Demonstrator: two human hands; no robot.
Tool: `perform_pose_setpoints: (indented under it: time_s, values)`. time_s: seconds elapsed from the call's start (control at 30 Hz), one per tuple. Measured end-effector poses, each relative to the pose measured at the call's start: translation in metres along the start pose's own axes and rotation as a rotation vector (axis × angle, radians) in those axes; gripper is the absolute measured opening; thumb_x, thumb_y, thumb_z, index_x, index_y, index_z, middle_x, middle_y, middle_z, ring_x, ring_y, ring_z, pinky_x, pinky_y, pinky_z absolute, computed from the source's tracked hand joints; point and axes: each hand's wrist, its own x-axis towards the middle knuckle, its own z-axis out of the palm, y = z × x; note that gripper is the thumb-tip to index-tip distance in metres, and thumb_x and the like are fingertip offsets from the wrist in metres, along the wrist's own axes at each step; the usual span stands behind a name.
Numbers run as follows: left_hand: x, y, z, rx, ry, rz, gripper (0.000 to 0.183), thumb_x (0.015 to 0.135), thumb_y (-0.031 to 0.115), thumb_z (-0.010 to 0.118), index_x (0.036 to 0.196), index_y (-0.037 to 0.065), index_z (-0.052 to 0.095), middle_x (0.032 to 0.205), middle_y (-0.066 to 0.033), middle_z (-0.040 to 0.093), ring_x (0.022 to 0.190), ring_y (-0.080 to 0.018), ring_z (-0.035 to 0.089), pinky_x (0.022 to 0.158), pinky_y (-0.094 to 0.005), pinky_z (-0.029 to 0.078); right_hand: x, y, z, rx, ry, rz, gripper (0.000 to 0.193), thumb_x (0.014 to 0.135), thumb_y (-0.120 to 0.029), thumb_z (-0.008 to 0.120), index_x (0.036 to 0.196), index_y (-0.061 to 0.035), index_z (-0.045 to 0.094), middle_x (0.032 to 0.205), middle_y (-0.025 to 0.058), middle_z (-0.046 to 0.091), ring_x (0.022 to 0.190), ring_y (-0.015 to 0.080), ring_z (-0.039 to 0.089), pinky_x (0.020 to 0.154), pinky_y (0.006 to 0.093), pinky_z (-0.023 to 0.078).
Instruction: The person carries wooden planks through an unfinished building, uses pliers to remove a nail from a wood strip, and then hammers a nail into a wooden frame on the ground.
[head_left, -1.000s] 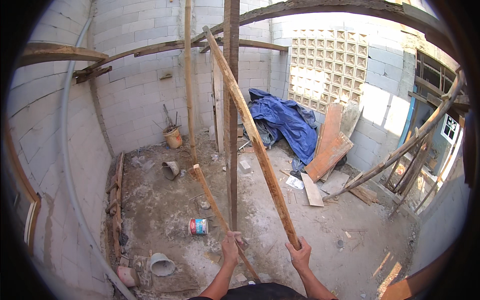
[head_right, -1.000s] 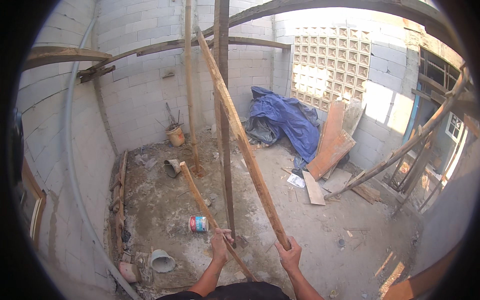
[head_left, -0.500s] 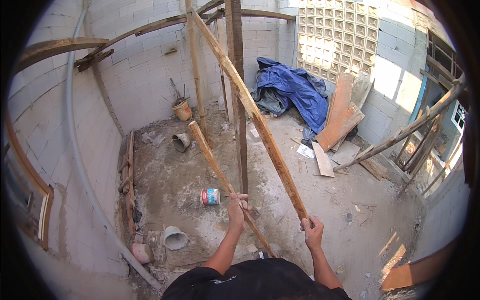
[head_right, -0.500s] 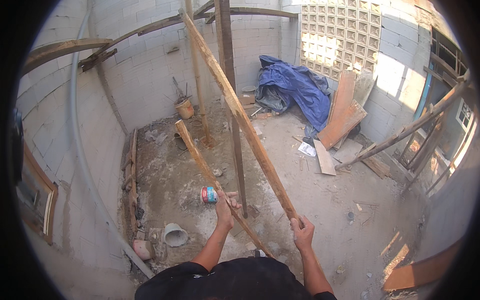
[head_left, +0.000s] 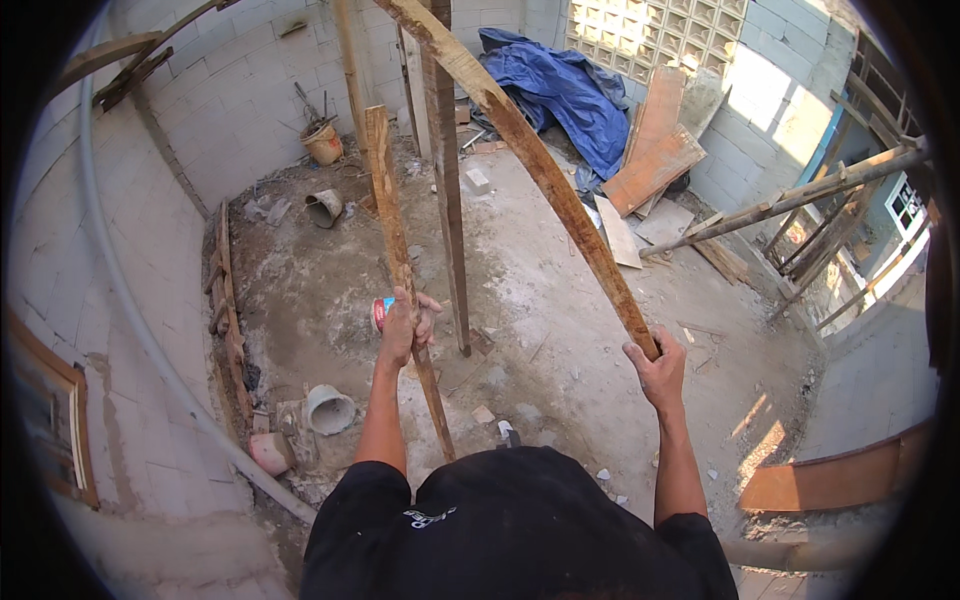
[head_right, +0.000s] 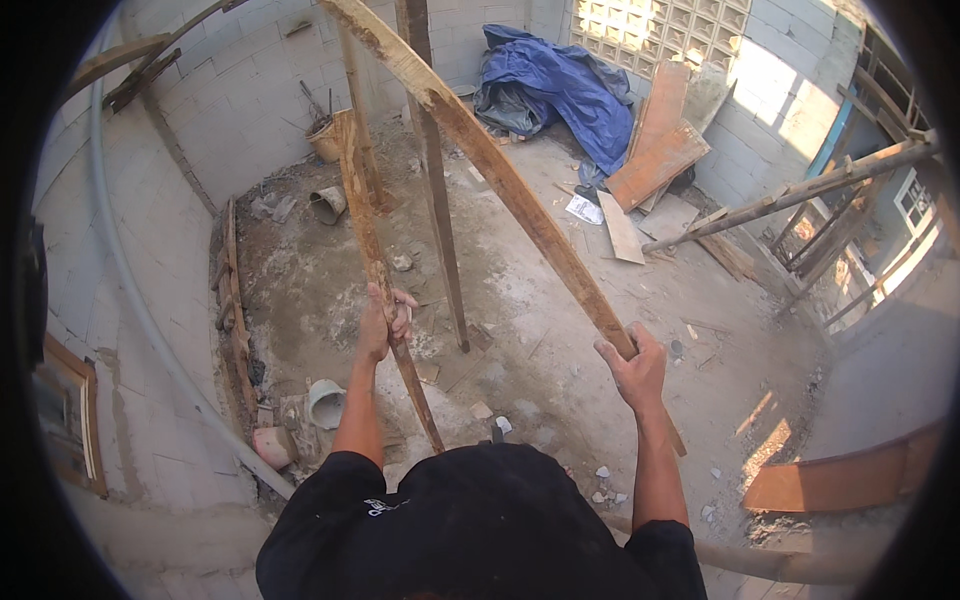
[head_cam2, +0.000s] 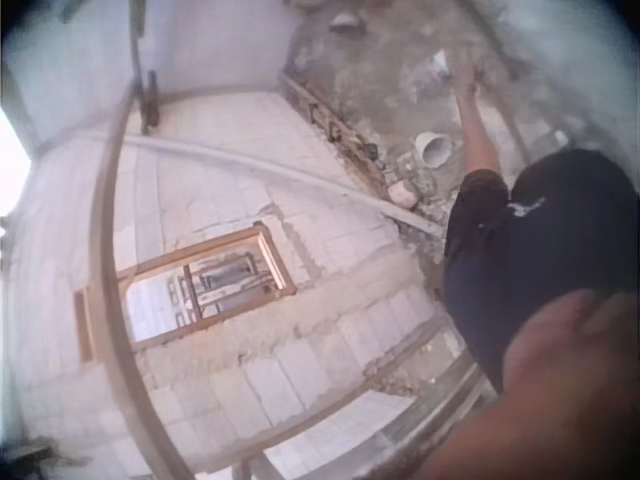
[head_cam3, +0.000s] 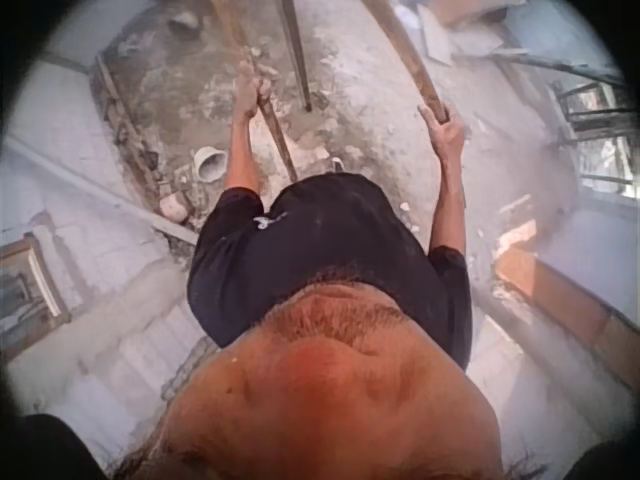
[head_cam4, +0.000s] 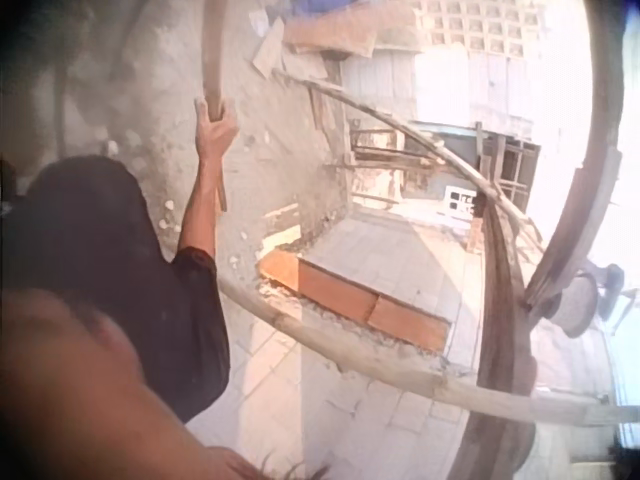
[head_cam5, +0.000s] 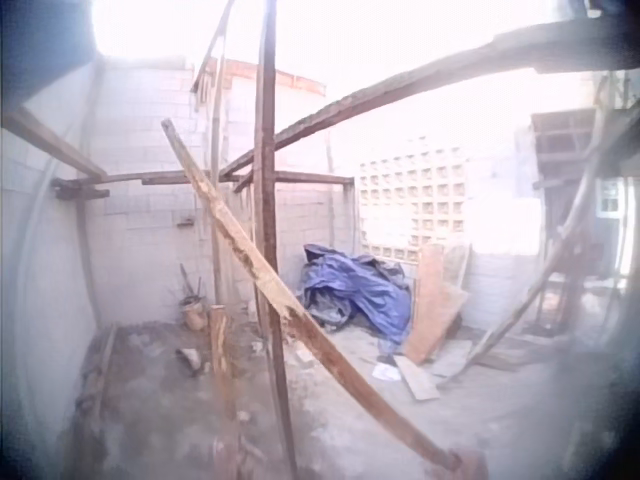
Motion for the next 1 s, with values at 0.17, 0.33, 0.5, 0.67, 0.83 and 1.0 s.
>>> perform_pose_setpoints:
  time_s: [0.17, 0.33, 0.5, 0.67, 0.83, 1.0]
  values:
    - [0.012, 0.018, 0.002, -0.091, -0.16, -0.079, 0.082, 0.089, 0.08, 0.028, 0.083, 0.004, 0.057, 0.049, 0.0046, 0.033, 0.039, -0.0075, 0.032, 0.039, -0.0243, 0.035, 0.006, -0.009, -0.029, -0.102, 0.145, -0.191, 0.032, 0.076, -0.027, 0.08, 0.083, -0.0004, 0.062, 0.066, 0.0147, 0.058, 0.056, 0.0286, 0.054, 0.055, 0.0388, 0.041]
    - [0.031, 0.019, 0.033, -0.067, -0.314, -0.139, 0.083, 0.087, 0.083, 0.026, 0.076, 0.006, 0.054, 0.048, 0.0055, 0.029, 0.037, -0.0072, 0.028, 0.037, -0.0236, 0.03, 0.024, -0.022, -0.043, -0.198, 0.2, -0.262, 0.035, 0.075, -0.028, 0.081, 0.091, -0.0031, 0.062, 0.073, 0.0148, 0.06, 0.067, 0.0313, 0.06, 0.059, 0.0396, 0.045]
    - [0.046, 0.014, 0.071, 0.029, -0.348, -0.102, 0.084, 0.088, 0.082, 0.027, 0.072, 0.005, 0.054, 0.048, 0.0056, 0.029, 0.037, -0.0075, 0.029, 0.037, -0.0247, 0.032, 0.03, -0.036, -0.057, -0.249, 0.233, -0.335, 0.033, 0.077, -0.025, 0.08, 0.095, -0.0043, 0.063, 0.079, 0.015, 0.064, 0.071, 0.0325, 0.063, 0.062, 0.0393, 0.048]
    - [0.064, 0.028, 0.121, 0.385, -0.498, -0.171, 0.082, 0.091, 0.078, 0.033, 0.07, 0.002, 0.057, 0.045, 0.0037, 0.035, 0.037, -0.0097, 0.036, 0.037, -0.0264, 0.032, 0.035, -0.031, -0.074, -0.296, 0.303, -0.456, 0.035, 0.079, -0.023, 0.078, 0.103, -0.0042, 0.061, 0.082, 0.0141, 0.063, 0.075, 0.0338, 0.065, 0.065, 0.0398, 0.051]
    - [0.063, 0.022, 0.141, 0.84, -0.752, -0.33, 0.079, 0.095, 0.069, 0.04, 0.067, -0.002, 0.062, 0.043, -0.0005, 0.04, 0.034, -0.0125, 0.039, 0.035, -0.0292, 0.032, 0.035, -0.019, -0.084, -0.418, 0.311, -0.349, 0.04, 0.081, -0.034, 0.076, 0.104, -0.0055, 0.06, 0.087, 0.012, 0.064, 0.076, 0.0305, 0.066, 0.066, 0.0407, 0.053]
    - [0.053, 0.008, 0.162, 0.986, -0.847, -0.527, 0.083, 0.093, 0.071, 0.04, 0.067, -0.004, 0.063, 0.043, -0.0042, 0.043, 0.034, -0.015, 0.043, 0.034, -0.0314, 0.039, 0.039, 0.031, -0.09, -0.591, 0.139, -0.383, 0.051, 0.079, -0.054, 0.072, 0.099, -0.0074, 0.062, 0.085, 0.0084, 0.063, 0.084, 0.0257, 0.066, 0.068, 0.0388, 0.054]
